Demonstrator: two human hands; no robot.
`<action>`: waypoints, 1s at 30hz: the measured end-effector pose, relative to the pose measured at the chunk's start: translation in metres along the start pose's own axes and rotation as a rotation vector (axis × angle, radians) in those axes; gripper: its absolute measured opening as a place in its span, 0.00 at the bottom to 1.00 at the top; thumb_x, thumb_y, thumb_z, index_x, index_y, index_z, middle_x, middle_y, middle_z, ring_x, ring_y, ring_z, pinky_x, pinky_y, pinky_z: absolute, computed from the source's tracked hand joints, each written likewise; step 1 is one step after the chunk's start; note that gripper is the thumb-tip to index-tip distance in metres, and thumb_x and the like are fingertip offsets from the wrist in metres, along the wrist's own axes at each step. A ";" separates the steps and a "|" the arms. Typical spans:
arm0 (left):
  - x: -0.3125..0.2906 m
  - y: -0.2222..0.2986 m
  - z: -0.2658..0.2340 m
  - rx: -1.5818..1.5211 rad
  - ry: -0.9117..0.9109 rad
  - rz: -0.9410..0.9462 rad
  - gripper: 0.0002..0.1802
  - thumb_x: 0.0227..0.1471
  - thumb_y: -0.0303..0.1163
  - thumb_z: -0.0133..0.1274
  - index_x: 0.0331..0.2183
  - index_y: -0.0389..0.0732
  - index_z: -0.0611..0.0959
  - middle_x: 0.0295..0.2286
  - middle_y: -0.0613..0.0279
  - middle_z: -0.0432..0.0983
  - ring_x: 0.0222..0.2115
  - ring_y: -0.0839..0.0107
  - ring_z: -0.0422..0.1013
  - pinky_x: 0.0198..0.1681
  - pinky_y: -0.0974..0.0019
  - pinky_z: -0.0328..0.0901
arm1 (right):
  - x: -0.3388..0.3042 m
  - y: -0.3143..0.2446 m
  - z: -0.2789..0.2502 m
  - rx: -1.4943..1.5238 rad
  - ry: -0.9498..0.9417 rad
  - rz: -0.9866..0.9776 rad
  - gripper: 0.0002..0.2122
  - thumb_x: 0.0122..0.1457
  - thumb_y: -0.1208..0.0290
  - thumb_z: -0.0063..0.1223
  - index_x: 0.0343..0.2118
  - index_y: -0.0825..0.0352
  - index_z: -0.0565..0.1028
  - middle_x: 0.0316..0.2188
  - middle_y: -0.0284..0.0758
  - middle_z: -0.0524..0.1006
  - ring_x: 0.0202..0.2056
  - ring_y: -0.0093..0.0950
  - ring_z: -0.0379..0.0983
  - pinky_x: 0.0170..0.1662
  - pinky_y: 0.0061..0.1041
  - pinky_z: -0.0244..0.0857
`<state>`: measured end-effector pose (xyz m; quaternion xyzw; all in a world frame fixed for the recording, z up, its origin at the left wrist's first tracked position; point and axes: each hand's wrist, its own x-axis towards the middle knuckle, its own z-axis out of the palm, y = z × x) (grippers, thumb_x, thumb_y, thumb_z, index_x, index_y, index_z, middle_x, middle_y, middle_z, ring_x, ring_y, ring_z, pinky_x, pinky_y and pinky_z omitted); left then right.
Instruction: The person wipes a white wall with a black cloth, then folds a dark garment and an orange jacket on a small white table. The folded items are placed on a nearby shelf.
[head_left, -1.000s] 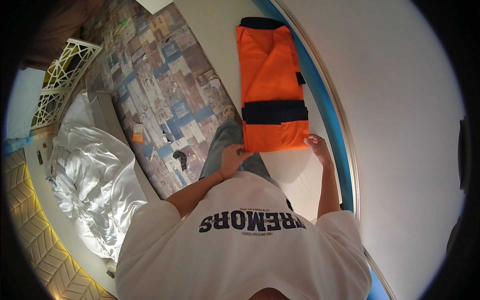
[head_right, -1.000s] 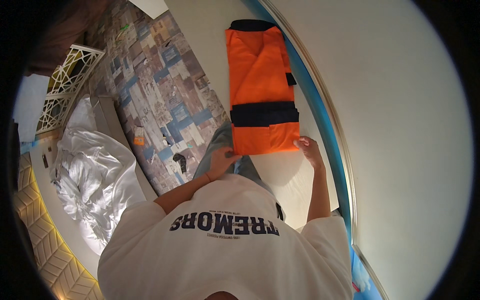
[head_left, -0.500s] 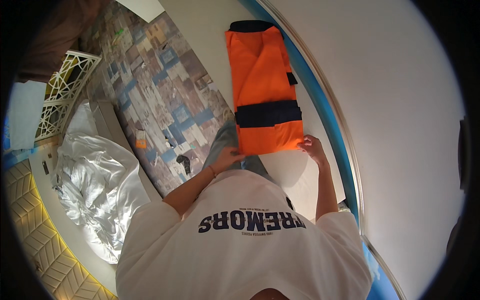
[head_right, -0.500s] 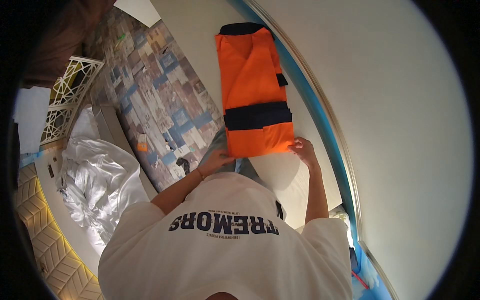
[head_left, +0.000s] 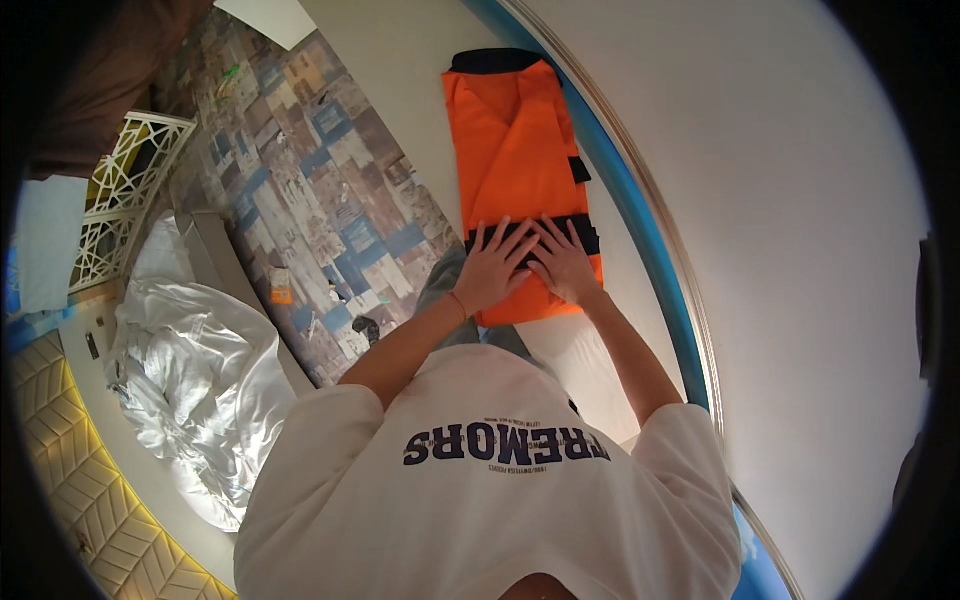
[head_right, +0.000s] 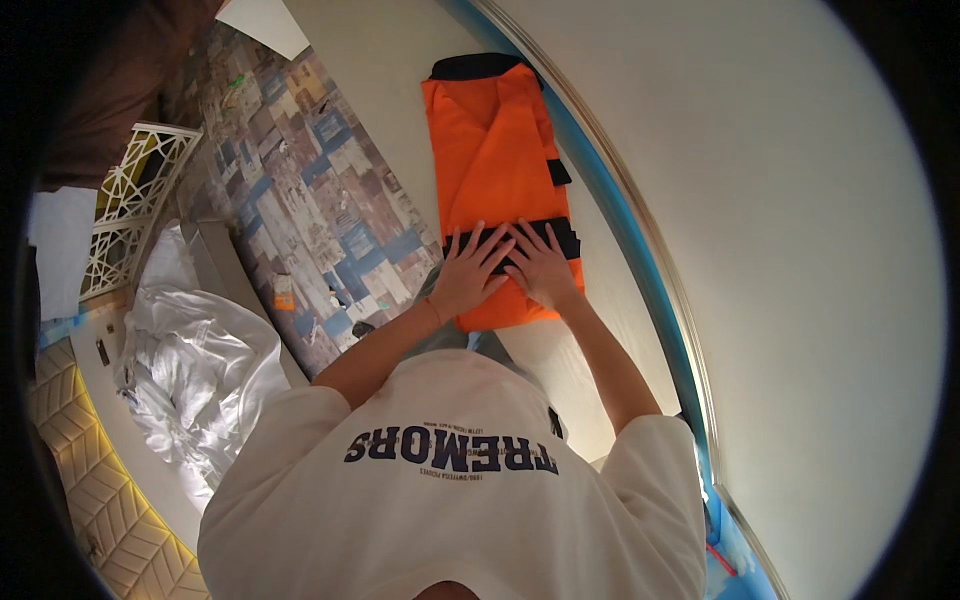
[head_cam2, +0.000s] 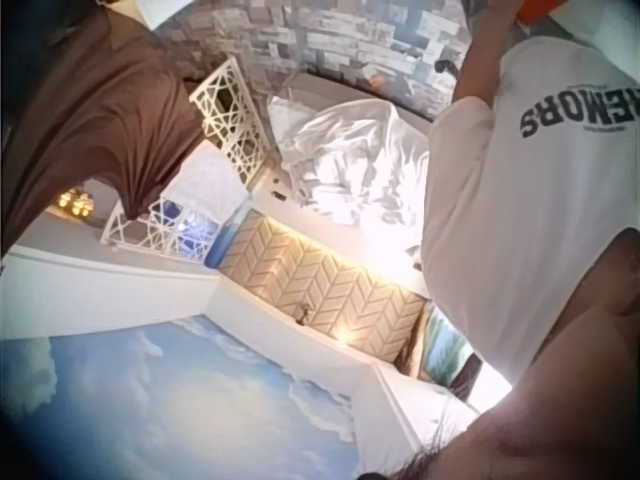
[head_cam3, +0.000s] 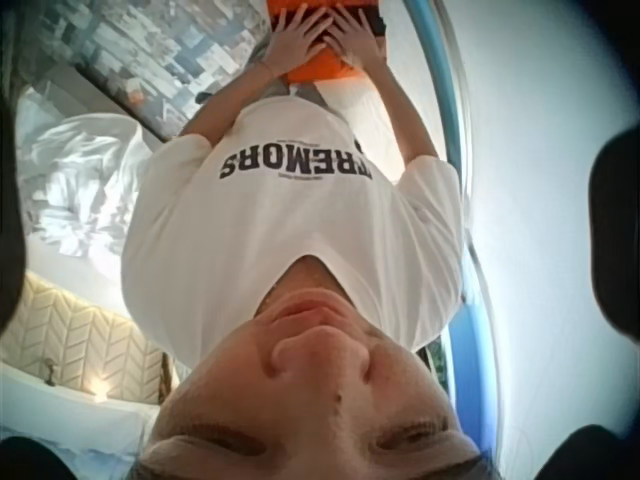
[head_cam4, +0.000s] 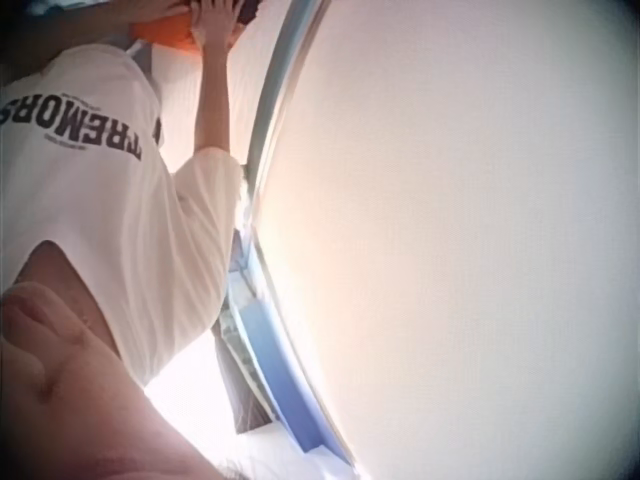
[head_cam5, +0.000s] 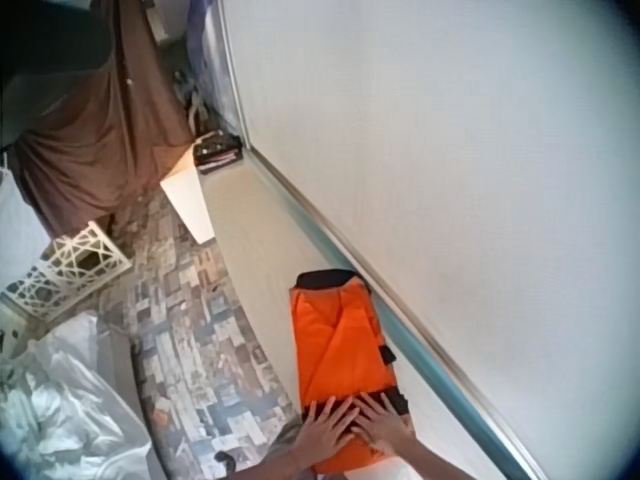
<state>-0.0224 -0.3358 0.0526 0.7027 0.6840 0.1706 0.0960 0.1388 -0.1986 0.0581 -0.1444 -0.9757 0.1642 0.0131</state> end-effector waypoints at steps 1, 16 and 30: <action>-0.001 -0.009 0.014 -0.043 -0.085 -0.096 0.39 0.58 0.51 0.49 0.64 0.42 0.62 0.66 0.61 0.49 0.66 0.52 0.45 0.67 0.42 0.40 | 0.003 0.008 0.005 0.007 -0.049 -0.010 0.23 0.65 0.53 0.43 0.60 0.57 0.67 0.67 0.33 0.58 0.69 0.34 0.47 0.68 0.50 0.39; -0.056 -0.085 0.002 -0.063 -0.200 0.293 0.34 0.51 0.24 0.49 0.61 0.43 0.67 0.63 0.62 0.57 0.64 0.58 0.53 0.66 0.50 0.52 | -0.075 0.101 -0.011 -0.188 -0.004 -0.181 0.28 0.56 0.80 0.50 0.62 0.58 0.64 0.66 0.30 0.60 0.67 0.33 0.54 0.69 0.42 0.49; -0.031 -0.078 0.016 0.033 -0.152 0.274 0.40 0.46 0.27 0.53 0.63 0.52 0.64 0.64 0.61 0.54 0.64 0.53 0.52 0.66 0.48 0.52 | -0.054 0.083 -0.008 -0.058 -0.156 -0.210 0.40 0.44 0.79 0.61 0.64 0.54 0.60 0.68 0.35 0.54 0.69 0.35 0.48 0.70 0.43 0.43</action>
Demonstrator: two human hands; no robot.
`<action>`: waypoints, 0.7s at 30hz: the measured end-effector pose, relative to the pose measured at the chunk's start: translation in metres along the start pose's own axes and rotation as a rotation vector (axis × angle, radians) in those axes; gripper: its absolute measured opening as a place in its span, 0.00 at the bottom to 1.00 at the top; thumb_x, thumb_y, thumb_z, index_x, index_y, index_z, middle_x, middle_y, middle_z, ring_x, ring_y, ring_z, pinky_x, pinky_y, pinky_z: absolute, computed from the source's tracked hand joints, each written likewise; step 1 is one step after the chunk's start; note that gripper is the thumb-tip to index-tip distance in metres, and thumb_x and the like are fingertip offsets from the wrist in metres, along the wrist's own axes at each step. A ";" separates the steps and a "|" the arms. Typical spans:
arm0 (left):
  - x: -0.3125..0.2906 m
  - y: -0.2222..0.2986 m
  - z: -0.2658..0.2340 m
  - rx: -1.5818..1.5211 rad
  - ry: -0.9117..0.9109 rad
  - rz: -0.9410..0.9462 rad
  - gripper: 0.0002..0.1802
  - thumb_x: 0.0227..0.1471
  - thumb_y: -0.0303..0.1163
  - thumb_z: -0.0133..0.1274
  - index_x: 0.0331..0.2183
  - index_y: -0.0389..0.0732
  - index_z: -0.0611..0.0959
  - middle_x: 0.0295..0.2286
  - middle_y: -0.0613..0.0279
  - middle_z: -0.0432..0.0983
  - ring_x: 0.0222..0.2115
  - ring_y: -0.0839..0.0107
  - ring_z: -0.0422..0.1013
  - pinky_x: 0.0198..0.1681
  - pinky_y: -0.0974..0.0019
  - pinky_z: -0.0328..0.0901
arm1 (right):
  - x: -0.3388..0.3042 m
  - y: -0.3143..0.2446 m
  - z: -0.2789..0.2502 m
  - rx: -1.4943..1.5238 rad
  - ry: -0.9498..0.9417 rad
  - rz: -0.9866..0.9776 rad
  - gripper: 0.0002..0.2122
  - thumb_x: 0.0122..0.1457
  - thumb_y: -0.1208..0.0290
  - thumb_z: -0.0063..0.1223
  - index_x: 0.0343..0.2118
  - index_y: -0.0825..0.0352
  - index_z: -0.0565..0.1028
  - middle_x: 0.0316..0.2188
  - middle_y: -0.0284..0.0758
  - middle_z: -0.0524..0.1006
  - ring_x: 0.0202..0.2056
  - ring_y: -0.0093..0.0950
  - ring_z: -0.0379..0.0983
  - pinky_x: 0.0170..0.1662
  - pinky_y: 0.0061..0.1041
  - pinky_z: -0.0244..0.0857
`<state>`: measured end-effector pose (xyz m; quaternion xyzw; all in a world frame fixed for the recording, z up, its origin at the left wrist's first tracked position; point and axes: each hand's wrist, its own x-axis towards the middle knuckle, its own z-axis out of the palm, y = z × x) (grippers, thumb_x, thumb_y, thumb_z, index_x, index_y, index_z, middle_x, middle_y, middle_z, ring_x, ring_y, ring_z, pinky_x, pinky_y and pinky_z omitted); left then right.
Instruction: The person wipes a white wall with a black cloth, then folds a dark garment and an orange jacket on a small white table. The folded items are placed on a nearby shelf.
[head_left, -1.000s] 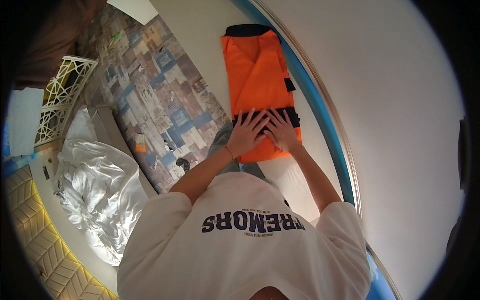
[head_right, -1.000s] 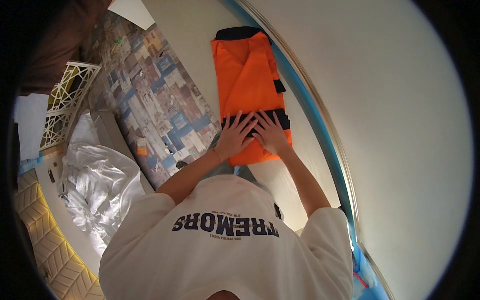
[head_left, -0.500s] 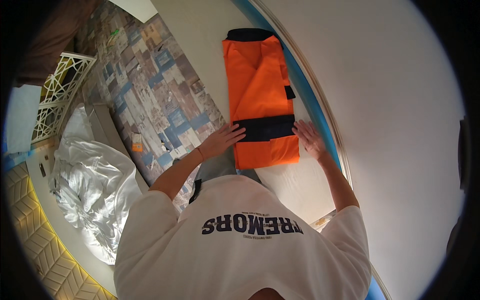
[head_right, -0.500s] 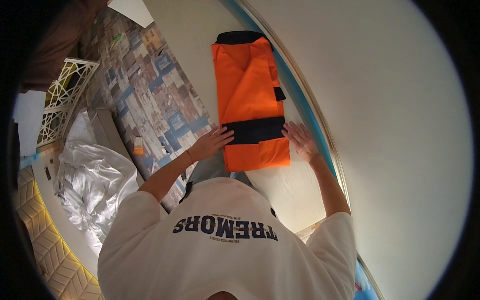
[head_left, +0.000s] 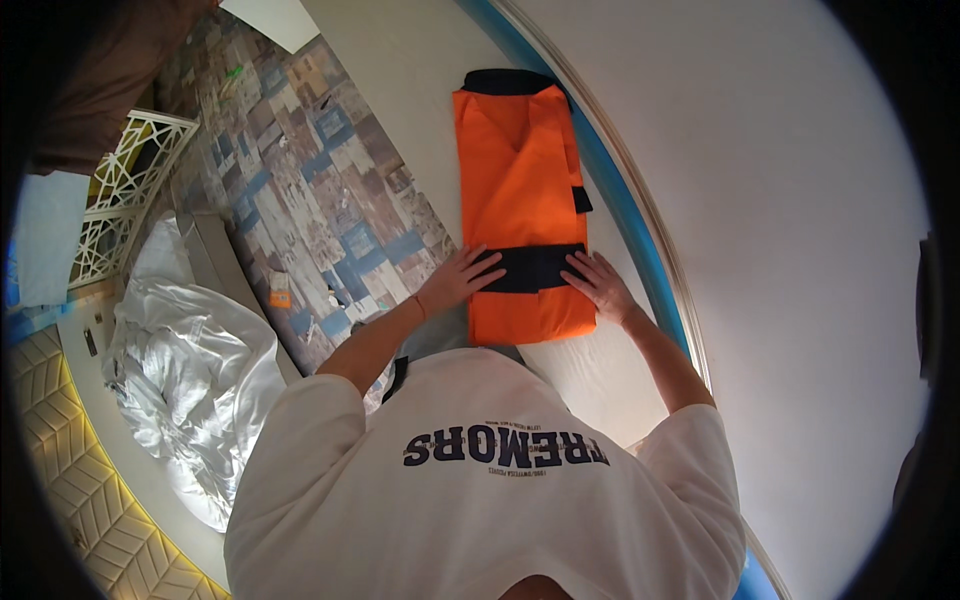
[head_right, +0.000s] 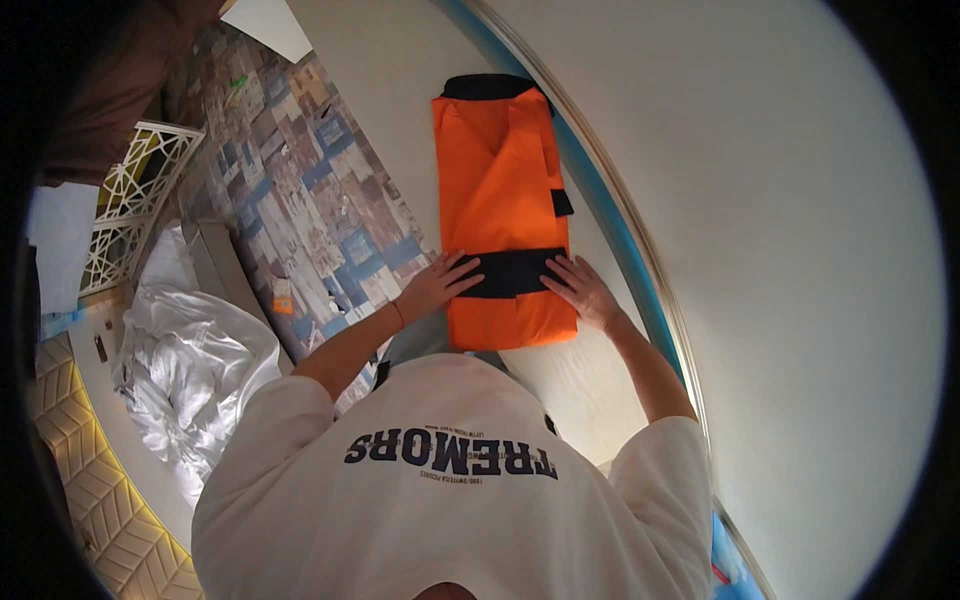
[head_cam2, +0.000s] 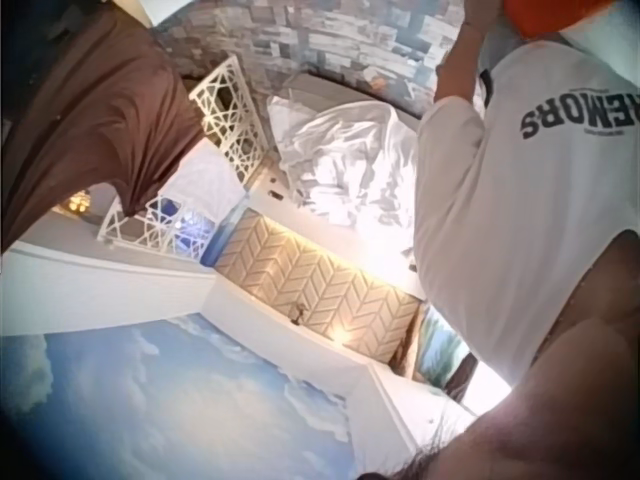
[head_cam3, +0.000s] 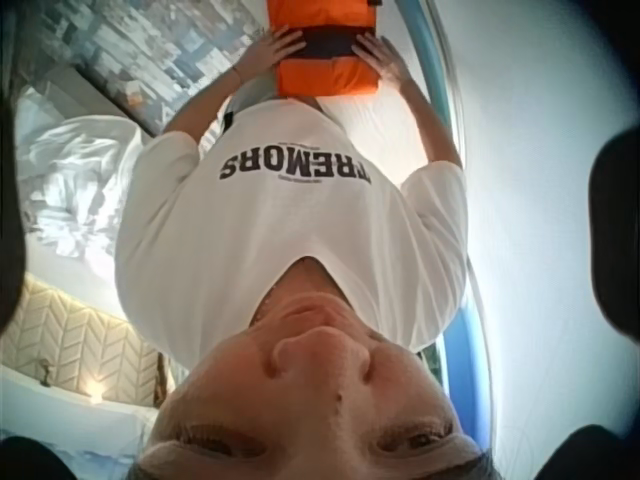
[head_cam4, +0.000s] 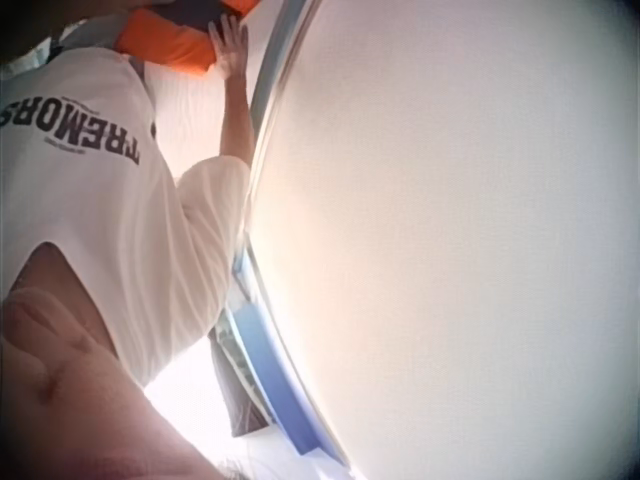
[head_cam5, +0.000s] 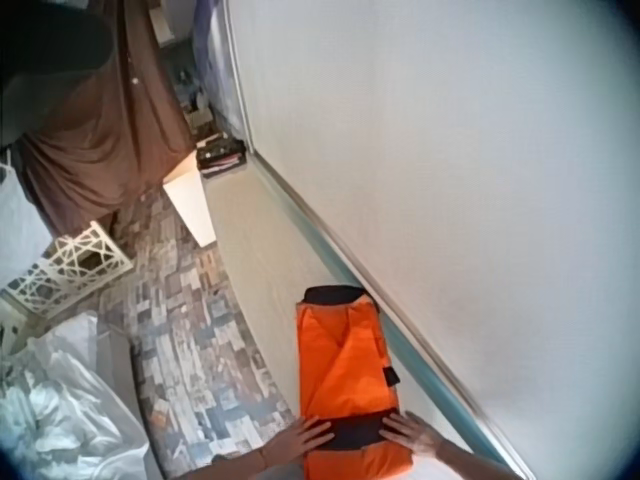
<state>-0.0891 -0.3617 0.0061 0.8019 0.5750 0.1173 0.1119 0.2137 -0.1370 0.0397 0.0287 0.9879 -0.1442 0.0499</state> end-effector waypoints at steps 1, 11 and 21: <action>-0.003 0.003 0.004 -0.006 0.001 -0.004 0.40 0.46 0.27 0.53 0.63 0.53 0.65 0.64 0.61 0.54 0.64 0.52 0.52 0.66 0.48 0.52 | -0.004 -0.003 0.003 -0.001 0.005 -0.008 0.41 0.43 0.79 0.61 0.64 0.54 0.60 0.68 0.35 0.54 0.69 0.35 0.48 0.70 0.44 0.43; -0.001 0.019 -0.014 -0.271 -0.092 0.001 0.36 0.49 0.25 0.51 0.61 0.48 0.67 0.63 0.57 0.57 0.63 0.52 0.55 0.65 0.48 0.52 | -0.029 -0.030 0.005 0.110 0.052 0.107 0.32 0.46 0.76 0.59 0.58 0.53 0.68 0.64 0.34 0.61 0.66 0.34 0.54 0.68 0.43 0.45; 0.021 0.004 0.020 -1.037 0.242 -0.949 0.31 0.61 0.56 0.46 0.38 0.33 0.81 0.27 0.55 0.78 0.28 0.64 0.74 0.34 0.62 0.66 | 0.000 -0.026 0.027 0.936 0.539 0.860 0.20 0.63 0.52 0.52 0.45 0.66 0.75 0.23 0.34 0.75 0.25 0.25 0.68 0.29 0.25 0.61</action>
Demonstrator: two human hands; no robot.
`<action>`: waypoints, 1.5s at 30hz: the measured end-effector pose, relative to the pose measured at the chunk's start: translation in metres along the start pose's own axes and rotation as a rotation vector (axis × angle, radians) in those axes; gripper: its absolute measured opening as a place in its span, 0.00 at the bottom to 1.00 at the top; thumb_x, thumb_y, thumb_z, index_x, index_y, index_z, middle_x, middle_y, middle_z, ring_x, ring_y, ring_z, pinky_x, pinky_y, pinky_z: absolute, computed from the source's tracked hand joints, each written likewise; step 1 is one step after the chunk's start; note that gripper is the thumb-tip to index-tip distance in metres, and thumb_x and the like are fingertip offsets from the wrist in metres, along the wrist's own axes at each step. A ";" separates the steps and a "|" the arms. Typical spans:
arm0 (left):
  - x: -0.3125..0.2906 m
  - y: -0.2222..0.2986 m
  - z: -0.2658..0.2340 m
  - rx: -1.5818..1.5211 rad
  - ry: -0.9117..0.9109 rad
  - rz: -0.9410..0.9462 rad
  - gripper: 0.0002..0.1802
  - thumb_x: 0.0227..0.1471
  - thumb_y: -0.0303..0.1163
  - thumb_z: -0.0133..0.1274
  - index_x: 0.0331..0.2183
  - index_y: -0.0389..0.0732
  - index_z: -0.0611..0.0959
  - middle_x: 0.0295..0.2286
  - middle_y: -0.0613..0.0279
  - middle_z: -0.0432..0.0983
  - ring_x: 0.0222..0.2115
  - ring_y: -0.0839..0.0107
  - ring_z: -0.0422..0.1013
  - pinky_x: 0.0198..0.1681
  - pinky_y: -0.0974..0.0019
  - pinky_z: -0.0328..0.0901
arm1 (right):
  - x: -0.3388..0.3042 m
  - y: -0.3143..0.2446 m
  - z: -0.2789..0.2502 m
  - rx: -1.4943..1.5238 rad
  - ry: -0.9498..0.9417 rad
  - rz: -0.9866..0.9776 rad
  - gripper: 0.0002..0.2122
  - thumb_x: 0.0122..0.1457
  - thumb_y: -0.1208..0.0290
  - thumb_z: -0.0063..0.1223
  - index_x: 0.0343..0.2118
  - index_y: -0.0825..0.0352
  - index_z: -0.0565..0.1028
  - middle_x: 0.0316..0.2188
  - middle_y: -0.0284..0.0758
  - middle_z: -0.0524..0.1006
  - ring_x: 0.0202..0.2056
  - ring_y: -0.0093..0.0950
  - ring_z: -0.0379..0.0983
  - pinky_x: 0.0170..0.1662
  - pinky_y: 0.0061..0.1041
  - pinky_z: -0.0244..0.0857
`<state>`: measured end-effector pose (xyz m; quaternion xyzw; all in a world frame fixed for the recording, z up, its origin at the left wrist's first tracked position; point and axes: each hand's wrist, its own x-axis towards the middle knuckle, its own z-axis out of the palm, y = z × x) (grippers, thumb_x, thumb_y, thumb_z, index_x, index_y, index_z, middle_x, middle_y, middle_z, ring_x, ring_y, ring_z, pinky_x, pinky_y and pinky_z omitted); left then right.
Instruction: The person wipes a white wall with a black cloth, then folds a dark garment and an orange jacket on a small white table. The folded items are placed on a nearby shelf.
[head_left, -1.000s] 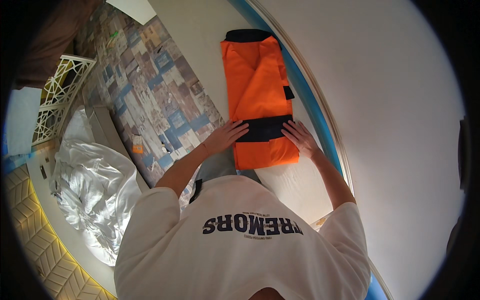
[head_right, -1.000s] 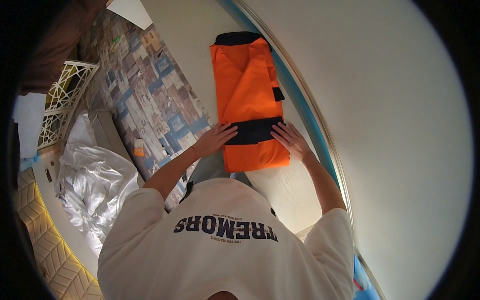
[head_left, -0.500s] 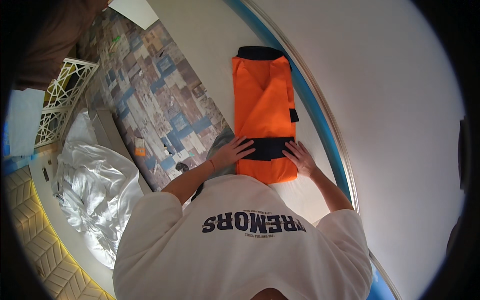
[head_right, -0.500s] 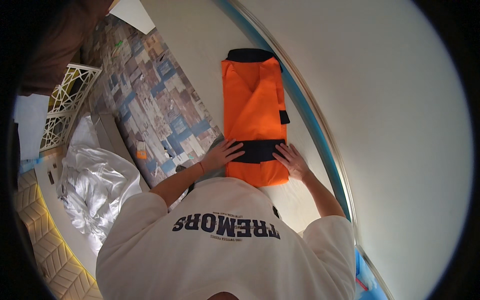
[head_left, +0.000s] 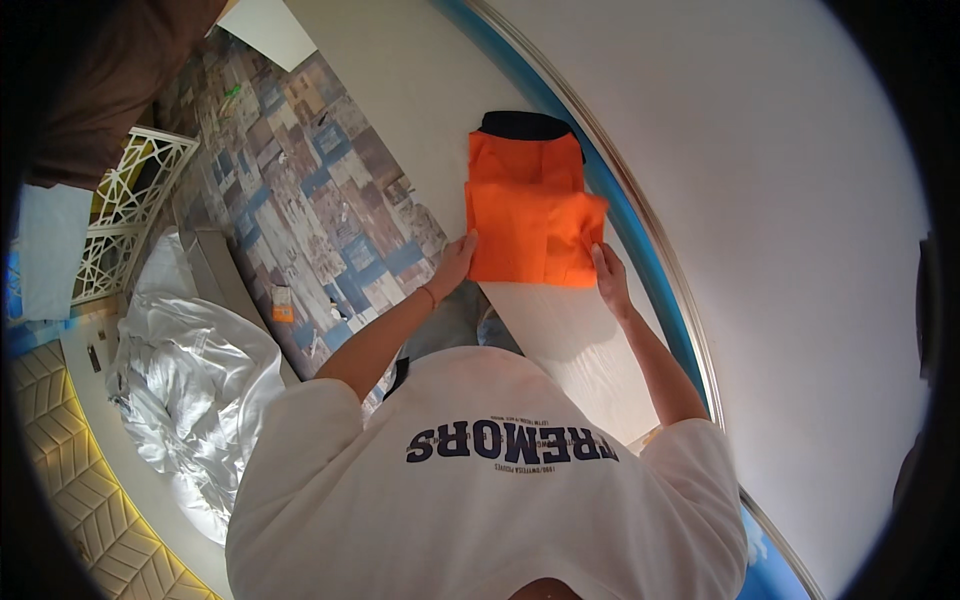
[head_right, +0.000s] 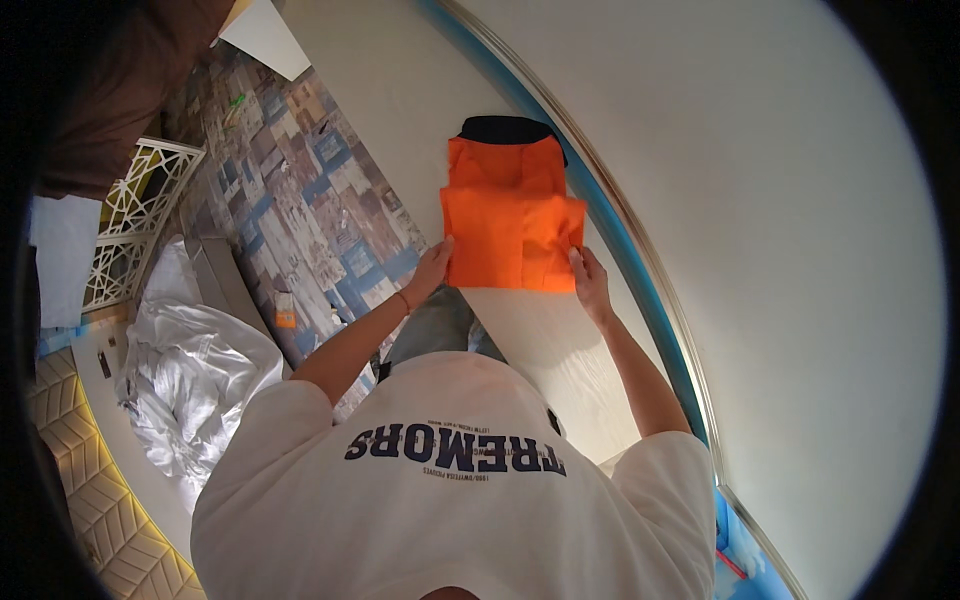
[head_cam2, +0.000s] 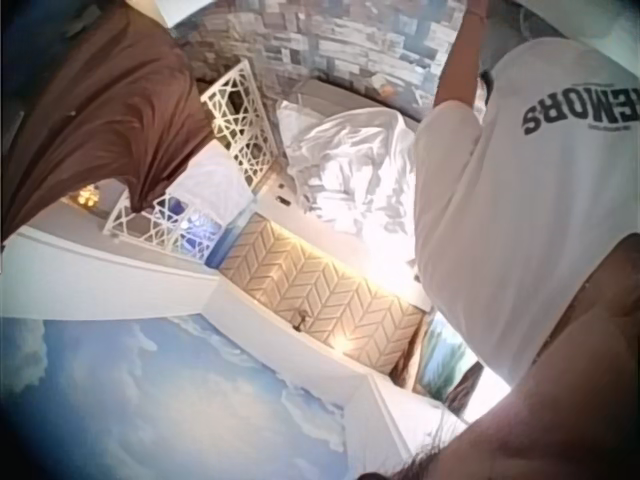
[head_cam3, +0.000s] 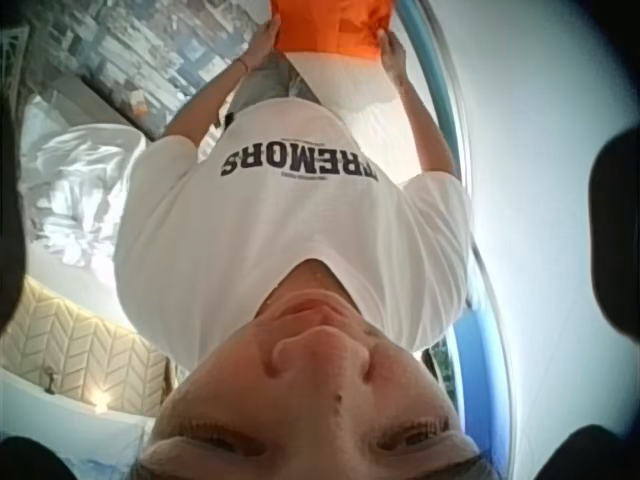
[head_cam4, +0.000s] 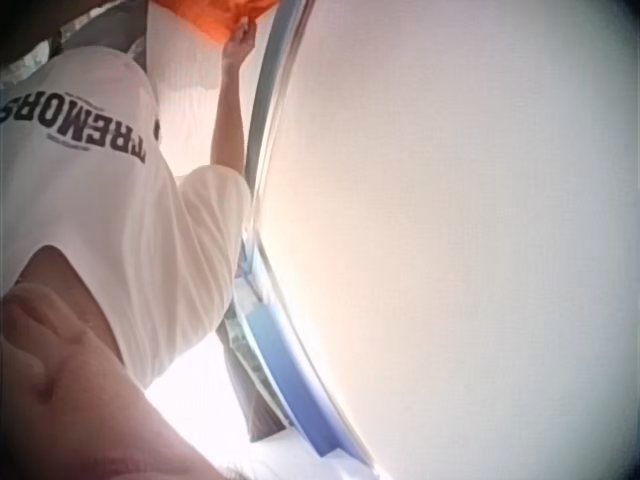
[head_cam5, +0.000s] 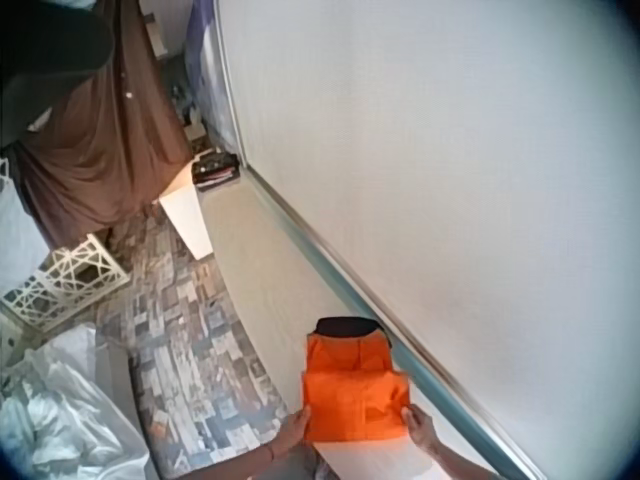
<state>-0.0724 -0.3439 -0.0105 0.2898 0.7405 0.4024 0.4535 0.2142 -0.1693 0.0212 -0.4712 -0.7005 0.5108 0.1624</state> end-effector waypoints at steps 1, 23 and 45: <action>0.001 0.004 0.000 -0.120 0.010 -0.002 0.32 0.61 0.57 0.45 0.37 0.33 0.81 0.25 0.55 0.76 0.26 0.66 0.73 0.32 0.61 0.65 | 0.006 -0.007 0.004 0.116 0.059 0.041 0.23 0.62 0.48 0.52 0.45 0.68 0.74 0.23 0.34 0.74 0.25 0.25 0.68 0.29 0.25 0.61; -0.046 -0.027 0.038 0.103 0.286 0.052 0.24 0.61 0.49 0.49 0.36 0.32 0.78 0.28 0.45 0.77 0.30 0.48 0.74 0.33 0.55 0.66 | -0.015 -0.034 0.035 -0.122 0.304 0.216 0.23 0.61 0.52 0.55 0.42 0.72 0.77 0.31 0.46 0.80 0.34 0.38 0.78 0.37 0.35 0.70; -0.031 0.050 -0.017 0.515 -0.058 0.928 0.15 0.46 0.29 0.57 0.40 0.43 0.81 0.48 0.54 0.75 0.45 0.52 0.73 0.43 0.56 0.70 | 0.025 -0.060 -0.016 -0.150 0.106 -0.404 0.06 0.46 0.77 0.60 0.29 0.65 0.79 0.46 0.39 0.75 0.46 0.40 0.70 0.47 0.33 0.66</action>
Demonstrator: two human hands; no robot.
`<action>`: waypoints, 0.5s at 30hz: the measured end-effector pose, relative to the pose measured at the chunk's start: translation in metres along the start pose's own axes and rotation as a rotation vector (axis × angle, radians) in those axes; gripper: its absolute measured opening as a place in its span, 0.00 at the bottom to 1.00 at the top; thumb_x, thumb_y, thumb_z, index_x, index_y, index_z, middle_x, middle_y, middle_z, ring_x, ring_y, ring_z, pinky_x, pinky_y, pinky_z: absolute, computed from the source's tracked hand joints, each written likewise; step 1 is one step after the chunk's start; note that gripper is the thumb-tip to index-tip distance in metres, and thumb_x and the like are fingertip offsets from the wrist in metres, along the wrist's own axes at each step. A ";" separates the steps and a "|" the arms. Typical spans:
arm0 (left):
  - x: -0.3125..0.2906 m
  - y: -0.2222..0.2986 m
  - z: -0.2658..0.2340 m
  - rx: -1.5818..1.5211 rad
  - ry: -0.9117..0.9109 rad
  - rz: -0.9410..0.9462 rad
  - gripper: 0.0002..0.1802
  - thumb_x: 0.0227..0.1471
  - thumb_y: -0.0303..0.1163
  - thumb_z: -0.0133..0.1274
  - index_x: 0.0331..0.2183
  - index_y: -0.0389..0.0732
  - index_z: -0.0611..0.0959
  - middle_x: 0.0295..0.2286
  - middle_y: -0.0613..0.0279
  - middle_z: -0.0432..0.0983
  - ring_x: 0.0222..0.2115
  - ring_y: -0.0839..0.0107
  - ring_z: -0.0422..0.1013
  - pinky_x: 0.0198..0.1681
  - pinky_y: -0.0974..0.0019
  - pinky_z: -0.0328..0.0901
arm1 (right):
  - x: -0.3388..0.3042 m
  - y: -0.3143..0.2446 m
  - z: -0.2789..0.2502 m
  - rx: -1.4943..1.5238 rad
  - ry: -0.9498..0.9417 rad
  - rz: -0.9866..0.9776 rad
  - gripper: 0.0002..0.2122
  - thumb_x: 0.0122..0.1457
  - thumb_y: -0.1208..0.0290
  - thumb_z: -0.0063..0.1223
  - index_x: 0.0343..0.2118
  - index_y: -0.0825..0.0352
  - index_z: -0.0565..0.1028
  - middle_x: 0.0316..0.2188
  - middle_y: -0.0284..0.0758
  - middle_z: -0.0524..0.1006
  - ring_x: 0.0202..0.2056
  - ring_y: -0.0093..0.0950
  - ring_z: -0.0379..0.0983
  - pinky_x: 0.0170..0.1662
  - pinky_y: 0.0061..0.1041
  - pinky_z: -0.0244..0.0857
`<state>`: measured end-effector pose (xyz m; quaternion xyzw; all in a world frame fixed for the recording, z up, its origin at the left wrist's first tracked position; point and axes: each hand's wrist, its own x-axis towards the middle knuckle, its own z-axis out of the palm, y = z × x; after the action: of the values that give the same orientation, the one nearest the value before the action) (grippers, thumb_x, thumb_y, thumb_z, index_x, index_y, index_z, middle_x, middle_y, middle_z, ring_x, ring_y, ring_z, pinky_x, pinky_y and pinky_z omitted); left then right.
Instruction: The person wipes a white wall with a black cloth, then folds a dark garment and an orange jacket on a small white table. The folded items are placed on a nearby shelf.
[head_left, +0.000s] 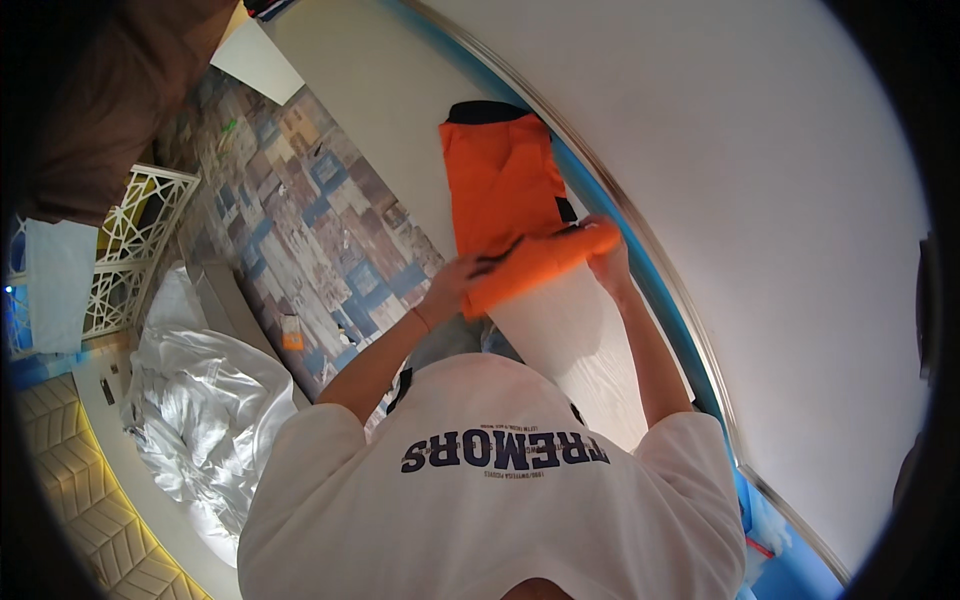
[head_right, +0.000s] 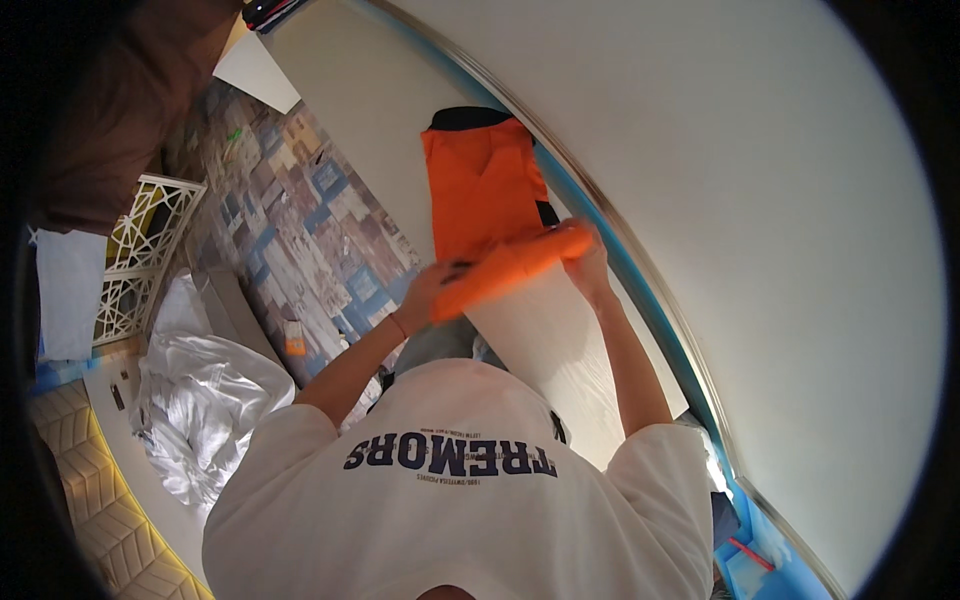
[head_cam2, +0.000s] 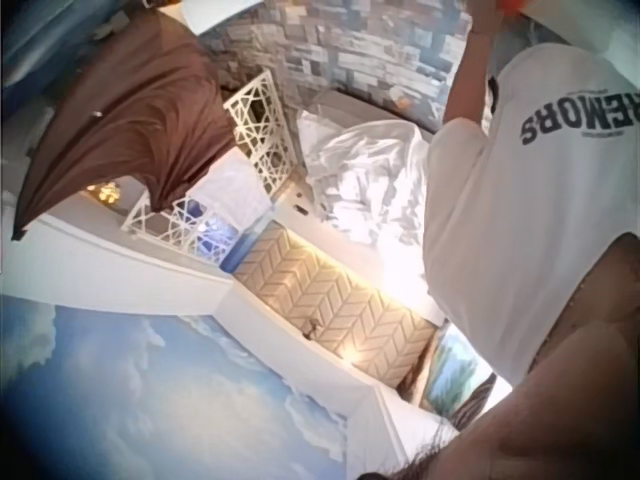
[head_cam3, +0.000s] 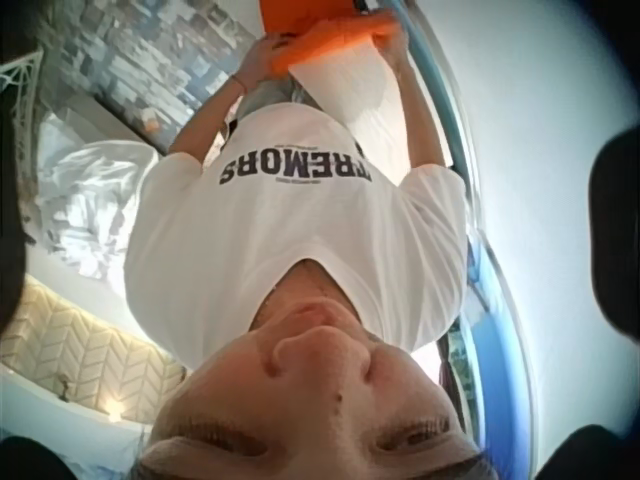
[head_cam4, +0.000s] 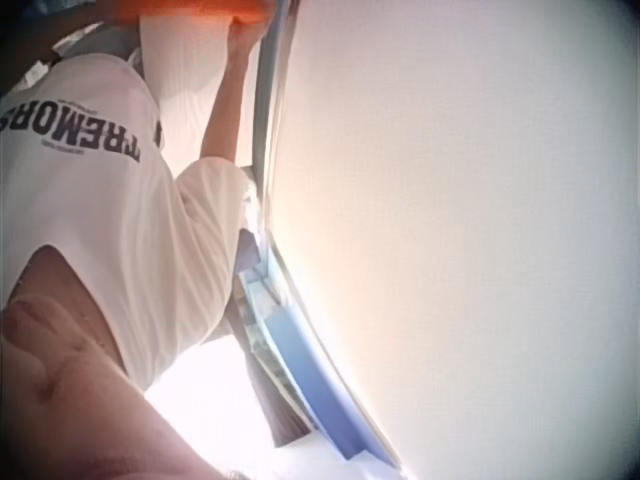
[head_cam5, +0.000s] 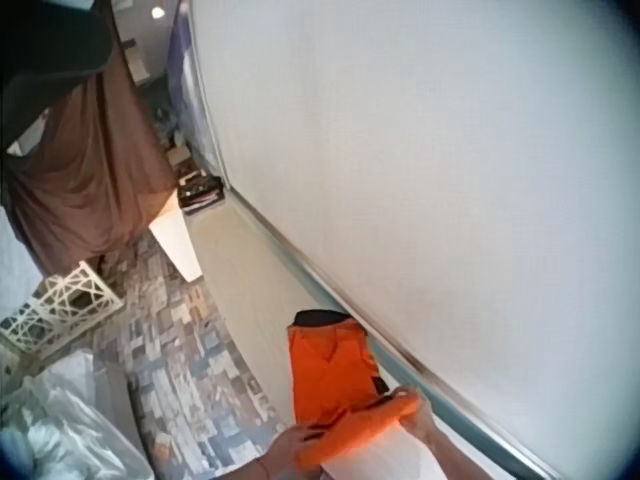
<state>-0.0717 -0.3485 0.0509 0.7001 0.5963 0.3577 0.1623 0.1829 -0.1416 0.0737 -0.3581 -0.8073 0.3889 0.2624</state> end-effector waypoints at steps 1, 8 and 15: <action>-0.016 -0.012 0.013 0.100 -0.097 0.160 0.15 0.45 0.30 0.56 0.40 0.45 0.82 0.50 0.54 0.74 0.45 0.53 0.74 0.41 0.57 0.71 | -0.010 0.000 -0.005 -0.063 -0.059 -0.077 0.05 0.46 0.77 0.59 0.28 0.63 0.79 0.46 0.36 0.75 0.45 0.39 0.70 0.46 0.34 0.66; -0.029 0.040 0.077 0.152 -0.396 0.241 0.18 0.45 0.34 0.56 0.42 0.48 0.81 0.51 0.58 0.74 0.45 0.57 0.75 0.41 0.62 0.73 | -0.148 0.088 -0.034 0.530 0.254 0.366 0.12 0.60 0.85 0.45 0.39 0.68 0.80 0.48 0.37 0.77 0.45 0.26 0.75 0.46 0.25 0.70; 0.006 0.075 0.074 -0.123 -0.506 0.090 0.19 0.52 0.47 0.59 0.41 0.44 0.82 0.41 0.59 0.80 0.35 0.59 0.78 0.35 0.61 0.73 | -0.243 0.072 -0.040 -0.159 0.825 0.744 0.09 0.63 0.67 0.53 0.39 0.68 0.78 0.33 0.35 0.80 0.33 0.25 0.76 0.36 0.25 0.69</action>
<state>0.0339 -0.3456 0.0504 0.7820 0.4821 0.2134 0.3324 0.3857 -0.2820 0.0020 -0.7601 -0.4836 0.2205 0.3737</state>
